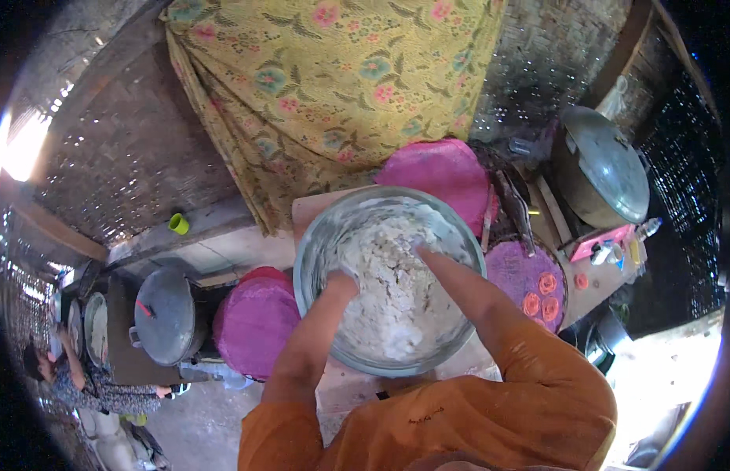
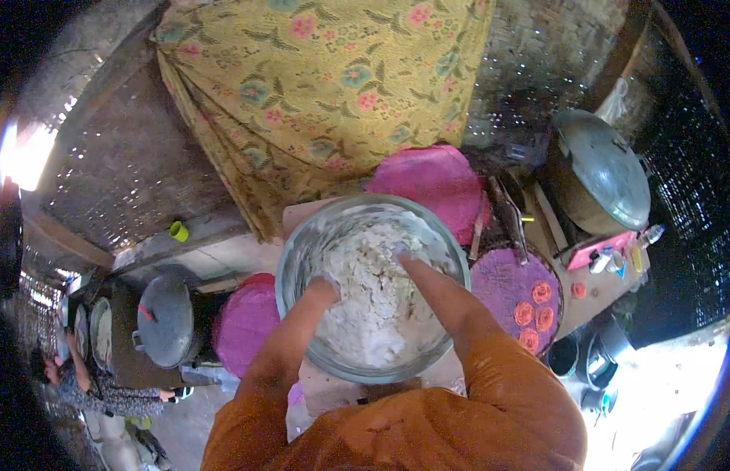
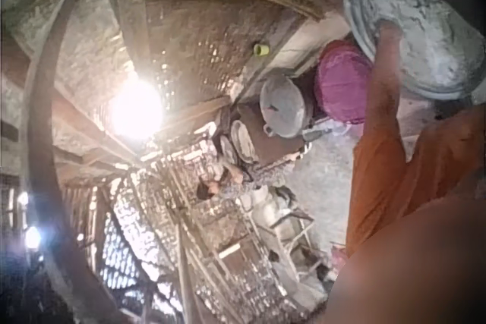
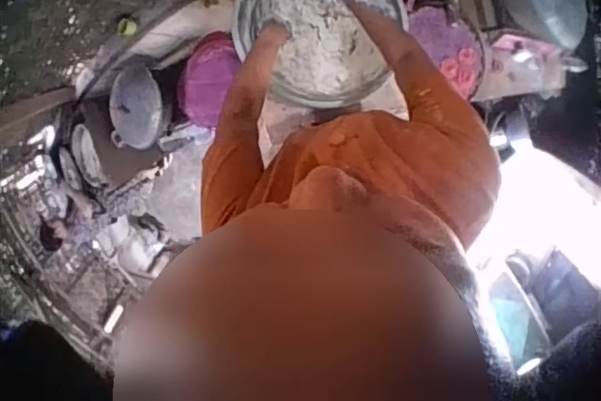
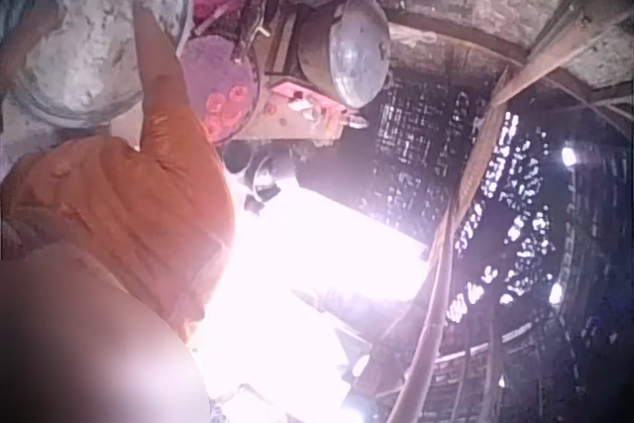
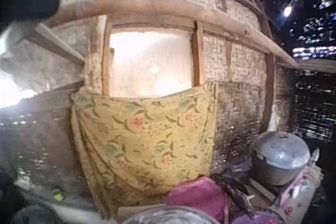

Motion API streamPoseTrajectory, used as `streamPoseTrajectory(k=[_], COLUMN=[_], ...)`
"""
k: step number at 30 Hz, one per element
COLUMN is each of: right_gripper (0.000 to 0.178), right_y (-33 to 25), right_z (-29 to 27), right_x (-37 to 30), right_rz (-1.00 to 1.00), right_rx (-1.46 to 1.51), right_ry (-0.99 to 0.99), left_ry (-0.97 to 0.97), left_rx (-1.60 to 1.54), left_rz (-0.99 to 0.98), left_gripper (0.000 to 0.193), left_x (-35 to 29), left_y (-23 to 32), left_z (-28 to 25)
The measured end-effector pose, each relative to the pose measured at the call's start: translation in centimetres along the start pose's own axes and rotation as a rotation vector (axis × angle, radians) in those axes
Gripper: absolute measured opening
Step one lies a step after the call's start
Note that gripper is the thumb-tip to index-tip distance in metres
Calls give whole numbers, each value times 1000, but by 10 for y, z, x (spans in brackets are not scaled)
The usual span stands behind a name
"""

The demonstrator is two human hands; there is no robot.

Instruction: The person mixes flour and water in a large bowl and kneads it by hand to form a thick dough.

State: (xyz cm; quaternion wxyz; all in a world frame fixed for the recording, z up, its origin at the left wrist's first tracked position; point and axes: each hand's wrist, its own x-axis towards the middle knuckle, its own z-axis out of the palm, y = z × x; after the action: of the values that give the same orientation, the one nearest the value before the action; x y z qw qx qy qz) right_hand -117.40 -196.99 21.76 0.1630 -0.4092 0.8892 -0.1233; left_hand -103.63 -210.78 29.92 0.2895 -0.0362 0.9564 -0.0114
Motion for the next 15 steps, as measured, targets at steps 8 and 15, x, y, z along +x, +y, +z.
streamPoseTrajectory(k=[8, 15], right_gripper=[32, 33], right_y=[-92, -96], right_z=[14, 10], right_x=[59, 8], right_rz=[-133, -183], right_rx=[-92, -230], right_ry=[-124, -221], left_ry=[2, 195], left_rx=[75, 109], left_rz=[229, 36], left_gripper=[23, 21], left_x=[-93, -84], left_y=[73, 81], left_z=[21, 87])
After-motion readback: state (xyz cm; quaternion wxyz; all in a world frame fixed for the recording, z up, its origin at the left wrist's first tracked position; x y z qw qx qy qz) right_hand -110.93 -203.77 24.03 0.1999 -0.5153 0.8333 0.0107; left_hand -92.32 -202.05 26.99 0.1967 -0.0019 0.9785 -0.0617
